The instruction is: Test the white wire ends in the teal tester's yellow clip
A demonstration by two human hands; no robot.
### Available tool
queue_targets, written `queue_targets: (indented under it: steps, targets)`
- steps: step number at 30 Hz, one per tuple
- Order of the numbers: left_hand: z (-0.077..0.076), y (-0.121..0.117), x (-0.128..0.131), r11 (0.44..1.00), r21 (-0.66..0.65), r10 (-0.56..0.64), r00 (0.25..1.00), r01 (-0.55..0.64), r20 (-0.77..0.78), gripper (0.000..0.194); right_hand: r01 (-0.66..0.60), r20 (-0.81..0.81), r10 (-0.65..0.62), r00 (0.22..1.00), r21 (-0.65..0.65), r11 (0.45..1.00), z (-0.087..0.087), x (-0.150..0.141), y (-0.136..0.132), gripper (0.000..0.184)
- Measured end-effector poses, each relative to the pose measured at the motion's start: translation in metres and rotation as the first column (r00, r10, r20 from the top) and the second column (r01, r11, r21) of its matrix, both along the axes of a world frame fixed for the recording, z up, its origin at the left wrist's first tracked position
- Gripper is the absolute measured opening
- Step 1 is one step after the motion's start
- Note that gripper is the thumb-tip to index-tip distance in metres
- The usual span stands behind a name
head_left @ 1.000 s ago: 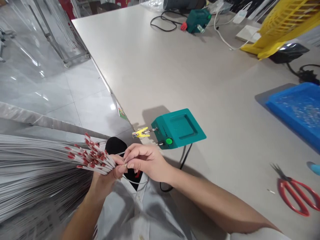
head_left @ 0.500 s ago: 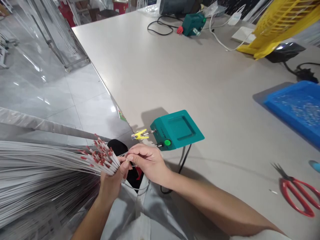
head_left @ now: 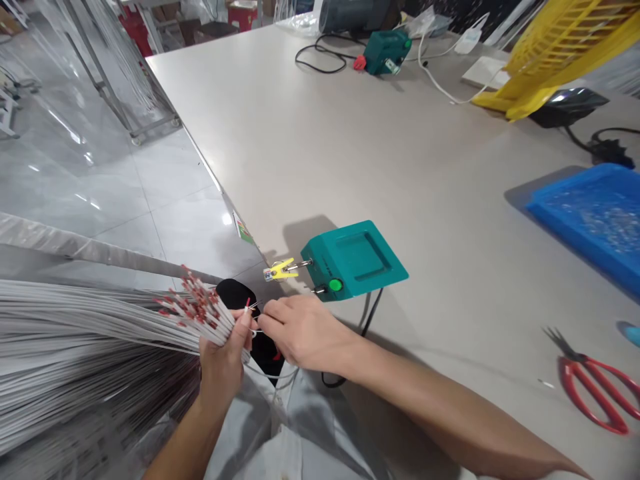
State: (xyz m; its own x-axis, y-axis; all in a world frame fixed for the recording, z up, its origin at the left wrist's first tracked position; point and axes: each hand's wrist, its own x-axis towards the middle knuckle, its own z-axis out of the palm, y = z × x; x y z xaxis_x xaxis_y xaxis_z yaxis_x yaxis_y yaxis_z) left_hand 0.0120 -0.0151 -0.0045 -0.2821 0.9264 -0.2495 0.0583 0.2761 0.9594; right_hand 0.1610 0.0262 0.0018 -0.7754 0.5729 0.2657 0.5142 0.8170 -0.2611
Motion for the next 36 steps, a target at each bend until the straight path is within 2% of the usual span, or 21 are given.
queue_targets:
  steps: [1, 3, 5, 6, 8, 10, 11, 12, 14, 16, 18, 21, 25, 27, 29, 32, 36]
  targets:
    - [0.001, 0.001, -0.001, 1.000, 0.012, 0.016, 1.000, -0.016, 0.000, 0.019, 0.014, 0.001, -0.014, 1.000, -0.067, 0.998, 0.000, 0.002, -0.001, 0.015]
    - [0.001, 0.002, -0.003, 1.000, 0.018, 0.020, 1.000, -0.020, 0.005, 0.018, 0.116, -0.086, -0.139, 0.987, -0.231, 0.966, 0.002, 0.006, -0.003, 0.017]
    - [0.000, 0.001, -0.004, 1.000, -0.003, -0.026, 0.999, 0.026, 0.024, 0.017, 0.197, -0.230, -0.304, 0.924, -0.396, 0.897, 0.005, 0.006, -0.002, 0.018]
    - [-0.001, 0.001, -0.004, 0.999, -0.016, -0.050, 0.998, 0.050, 0.038, 0.017, 0.196, -0.291, -0.358, 0.887, -0.465, 0.864, 0.007, 0.006, -0.001, 0.018]
    - [-0.003, 0.000, -0.004, 0.996, -0.029, -0.080, 0.994, 0.082, 0.073, 0.019, 0.125, -0.364, -0.376, 0.852, -0.557, 0.821, 0.011, 0.003, 0.003, 0.018]
    - [-0.005, -0.001, -0.005, 0.992, -0.028, -0.120, 0.988, 0.123, 0.100, 0.020, 0.017, -0.408, -0.319, 0.856, -0.593, 0.805, 0.012, 0.000, 0.007, 0.018]
    - [-0.006, 0.000, -0.006, 0.986, -0.037, -0.155, 0.983, 0.160, 0.103, 0.020, -0.028, -0.420, -0.278, 0.864, -0.592, 0.806, 0.013, -0.001, 0.009, 0.024]
    - [-0.006, 0.000, -0.007, 0.978, -0.054, -0.197, 0.975, 0.203, 0.099, 0.020, -0.052, -0.417, -0.238, 0.877, -0.576, 0.816, 0.012, -0.001, 0.010, 0.029]
    - [-0.006, 0.002, -0.010, 0.954, -0.108, -0.272, 0.960, 0.279, 0.070, 0.019, -0.021, -0.339, -0.168, 0.926, -0.491, 0.871, 0.011, 0.000, 0.011, 0.028]
    - [-0.005, 0.003, -0.011, 0.938, -0.148, -0.311, 0.950, 0.312, 0.033, 0.019, 0.056, -0.179, -0.123, 0.976, -0.338, 0.939, 0.008, 0.002, 0.009, 0.021]
    - [-0.005, 0.004, -0.010, 0.940, -0.138, -0.315, 0.949, 0.313, 0.006, 0.020, 0.109, -0.038, -0.118, 0.992, -0.197, 0.974, 0.007, 0.002, 0.006, 0.017]
    - [-0.005, 0.006, -0.004, 0.950, -0.126, -0.286, 0.958, 0.287, 0.025, 0.019, 0.136, 0.047, -0.132, 0.990, -0.106, 0.985, 0.010, 0.003, 0.002, 0.016]
    - [-0.001, 0.011, 0.002, 0.971, -0.190, -0.134, 0.988, 0.146, 0.072, 0.016, 0.119, 0.053, -0.116, 0.992, -0.053, 0.992, 0.023, 0.011, 0.007, 0.022]
    - [0.002, 0.015, 0.002, 0.975, -0.195, -0.089, 0.991, 0.107, 0.100, 0.019, 0.157, 0.050, -0.157, 0.986, 0.014, 0.988, 0.030, 0.019, 0.015, 0.024]
    - [0.004, 0.018, 0.002, 0.980, -0.171, -0.078, 0.989, 0.100, 0.128, 0.031, 0.211, 0.077, -0.219, 0.973, 0.101, 0.972, 0.034, 0.025, 0.024, 0.020]
    - [0.005, 0.023, 0.003, 0.989, -0.118, -0.075, 0.991, 0.089, 0.115, 0.047, 0.234, 0.183, -0.262, 0.948, 0.162, 0.959, 0.033, 0.029, 0.038, 0.027]
    - [0.003, 0.032, 0.006, 0.987, -0.093, -0.122, 0.987, 0.131, 0.102, 0.044, 0.190, 0.337, -0.248, 0.908, 0.194, 0.962, 0.027, 0.026, 0.050, 0.018]
